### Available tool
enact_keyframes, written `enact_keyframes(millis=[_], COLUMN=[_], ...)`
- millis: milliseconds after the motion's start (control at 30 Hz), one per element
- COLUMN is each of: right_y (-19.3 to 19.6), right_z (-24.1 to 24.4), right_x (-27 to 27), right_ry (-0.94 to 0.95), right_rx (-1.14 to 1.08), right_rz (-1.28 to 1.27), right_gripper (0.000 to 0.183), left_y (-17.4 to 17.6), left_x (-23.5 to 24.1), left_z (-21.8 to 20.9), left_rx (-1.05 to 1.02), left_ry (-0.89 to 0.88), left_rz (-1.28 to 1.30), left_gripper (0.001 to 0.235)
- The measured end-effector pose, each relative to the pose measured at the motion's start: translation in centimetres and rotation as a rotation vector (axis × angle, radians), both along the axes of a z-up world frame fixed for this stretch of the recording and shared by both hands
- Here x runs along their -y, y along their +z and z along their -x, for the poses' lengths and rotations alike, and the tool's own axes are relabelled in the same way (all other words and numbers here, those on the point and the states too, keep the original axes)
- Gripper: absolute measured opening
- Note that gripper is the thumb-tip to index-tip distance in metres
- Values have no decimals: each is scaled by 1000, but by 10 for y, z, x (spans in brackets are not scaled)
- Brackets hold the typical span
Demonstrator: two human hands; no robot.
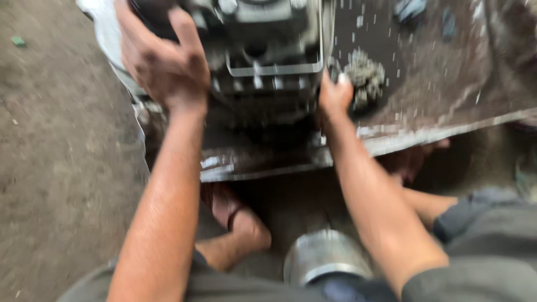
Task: The person scrubs the exterior of a disassembled engine cylinder head with a rag, focusing on the cooling fins and side surfaces. They rotate the part to access different areas and continue scrubbing until the end of the clip.
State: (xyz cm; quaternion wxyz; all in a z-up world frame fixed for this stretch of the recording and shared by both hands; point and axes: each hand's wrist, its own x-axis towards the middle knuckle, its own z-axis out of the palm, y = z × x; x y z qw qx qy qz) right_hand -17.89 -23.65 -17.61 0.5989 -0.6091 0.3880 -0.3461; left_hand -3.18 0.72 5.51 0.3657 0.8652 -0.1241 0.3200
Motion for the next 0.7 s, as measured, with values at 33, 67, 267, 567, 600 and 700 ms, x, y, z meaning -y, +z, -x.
enact_keyframes(millis=[33, 67, 267, 567, 600, 700], right_y=[11, 20, 13, 5, 5, -16], right_z=[-16, -22, 12, 13, 6, -4], right_x=[9, 12, -6, 8, 16, 25], right_ry=[-40, -81, -20, 68, 95, 121], right_rx=[22, 46, -254, -385, -397, -505], right_rz=[-153, -305, 123, 429, 398, 346], right_gripper=[38, 42, 39, 53, 54, 58], left_y=[0, -2, 8, 11, 9, -4], left_x=[3, 0, 4, 4, 5, -1], left_z=[-4, 3, 7, 10, 7, 5], left_rx=[-15, -6, 54, 44, 53, 68], left_ry=[-3, -10, -20, -27, -18, -34], left_rz=[12, -5, 12, 47, 41, 23], left_gripper=[73, 71, 68, 68, 67, 66])
